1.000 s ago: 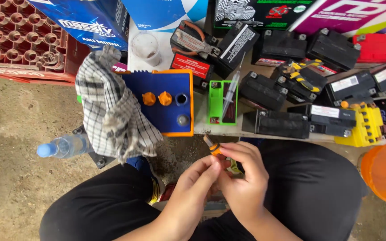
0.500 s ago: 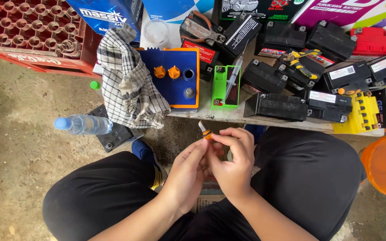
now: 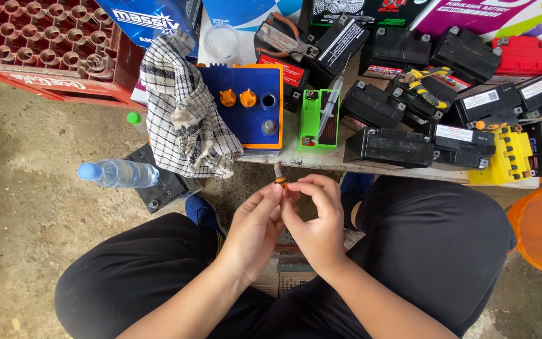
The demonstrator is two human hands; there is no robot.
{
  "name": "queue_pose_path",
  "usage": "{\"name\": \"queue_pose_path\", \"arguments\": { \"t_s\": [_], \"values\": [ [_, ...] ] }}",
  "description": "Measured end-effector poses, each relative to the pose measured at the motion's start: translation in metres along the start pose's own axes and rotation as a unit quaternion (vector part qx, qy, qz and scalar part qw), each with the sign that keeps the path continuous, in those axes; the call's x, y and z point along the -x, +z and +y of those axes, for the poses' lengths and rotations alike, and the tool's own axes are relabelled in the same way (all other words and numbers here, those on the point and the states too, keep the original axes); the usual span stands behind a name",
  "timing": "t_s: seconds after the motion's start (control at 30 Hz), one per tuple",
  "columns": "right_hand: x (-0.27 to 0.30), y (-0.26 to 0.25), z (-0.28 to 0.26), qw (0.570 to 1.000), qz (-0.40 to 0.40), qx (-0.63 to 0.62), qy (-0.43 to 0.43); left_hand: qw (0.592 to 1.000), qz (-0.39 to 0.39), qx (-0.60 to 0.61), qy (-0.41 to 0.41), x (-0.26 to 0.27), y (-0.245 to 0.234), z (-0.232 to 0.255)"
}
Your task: Cleaning and maintaining a car battery using a brush, cloth, and syringe
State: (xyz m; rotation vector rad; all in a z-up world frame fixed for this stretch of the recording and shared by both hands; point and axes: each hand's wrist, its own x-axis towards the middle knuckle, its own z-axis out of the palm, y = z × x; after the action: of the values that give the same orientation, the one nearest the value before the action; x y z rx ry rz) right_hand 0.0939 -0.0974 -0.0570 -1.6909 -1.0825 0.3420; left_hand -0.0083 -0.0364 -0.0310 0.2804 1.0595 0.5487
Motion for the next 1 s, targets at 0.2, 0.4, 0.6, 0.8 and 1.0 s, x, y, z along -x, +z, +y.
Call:
{"name": "queue_pose_path", "arguments": {
  "t_s": [0.2,0.4,0.6,0.8,1.0],
  "values": [
    [-0.023,-0.008,0.030,0.995,-0.014,0.066,-0.075,0.993,0.045,-0.047,0.102,-0.018,-0.013,-0.004],
    [-0.070,-0.022,0.052,0.971,-0.103,0.200,-0.081,0.987,0.061,-0.081,0.129,-0.018,-0.022,-0.006],
    [-0.097,-0.026,0.069,0.930,-0.158,0.321,-0.082,0.977,0.061,-0.133,0.158,-0.021,-0.026,-0.008],
    [-0.112,-0.022,0.079,0.915,-0.217,0.335,-0.053,0.969,0.063,-0.159,0.176,-0.024,-0.031,-0.007],
    [-0.113,-0.023,0.076,0.910,-0.227,0.344,-0.051,0.966,0.056,-0.172,0.183,-0.022,-0.034,-0.002]
  ]
}}
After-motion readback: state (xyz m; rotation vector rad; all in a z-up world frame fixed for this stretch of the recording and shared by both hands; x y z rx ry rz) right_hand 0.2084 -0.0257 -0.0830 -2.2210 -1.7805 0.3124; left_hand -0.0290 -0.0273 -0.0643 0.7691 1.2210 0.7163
